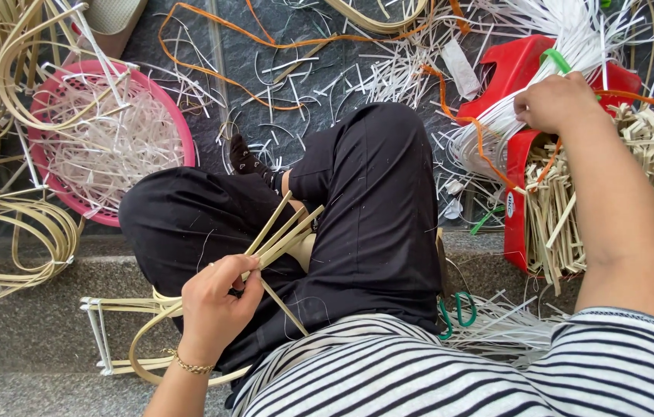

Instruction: The recorder uses thin bamboo strips and white plastic ties to construct a curved bamboo frame, possibly for furniture or decor.

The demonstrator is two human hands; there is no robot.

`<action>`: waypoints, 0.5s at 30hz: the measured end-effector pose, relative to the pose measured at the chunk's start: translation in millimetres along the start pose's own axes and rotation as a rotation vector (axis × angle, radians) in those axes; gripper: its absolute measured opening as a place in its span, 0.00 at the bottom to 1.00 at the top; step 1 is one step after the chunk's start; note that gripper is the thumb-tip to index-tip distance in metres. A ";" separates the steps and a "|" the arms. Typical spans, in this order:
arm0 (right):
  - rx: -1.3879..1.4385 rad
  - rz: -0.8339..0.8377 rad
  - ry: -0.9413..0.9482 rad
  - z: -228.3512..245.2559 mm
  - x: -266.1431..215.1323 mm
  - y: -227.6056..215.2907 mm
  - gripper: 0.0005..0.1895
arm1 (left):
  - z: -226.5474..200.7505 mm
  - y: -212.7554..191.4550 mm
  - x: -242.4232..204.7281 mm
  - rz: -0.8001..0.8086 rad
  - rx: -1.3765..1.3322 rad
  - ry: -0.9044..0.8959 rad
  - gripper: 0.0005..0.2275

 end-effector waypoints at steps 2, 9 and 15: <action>0.135 0.031 -0.005 -17.4 16.4 14.4 0.11 | 1.1 -0.5 -1.3 -0.002 -0.013 0.012 0.06; 0.458 -0.116 -0.460 57.7 1.8 -76.0 0.08 | -6.3 -7.0 -1.3 0.001 -0.020 0.041 0.05; 0.710 -0.353 -0.958 288.6 -156.5 -268.8 0.06 | -12.1 -22.9 -17.9 -0.131 -0.036 0.082 0.04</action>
Point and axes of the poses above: each hand's wrist, its own x-axis towards the middle knuckle, its own y-axis out of the palm, z = x × y, the point moved 6 cm from there along x, towards the middle knuckle, and after that the axes turned 15 degrees about x, right-handed, at the moved point
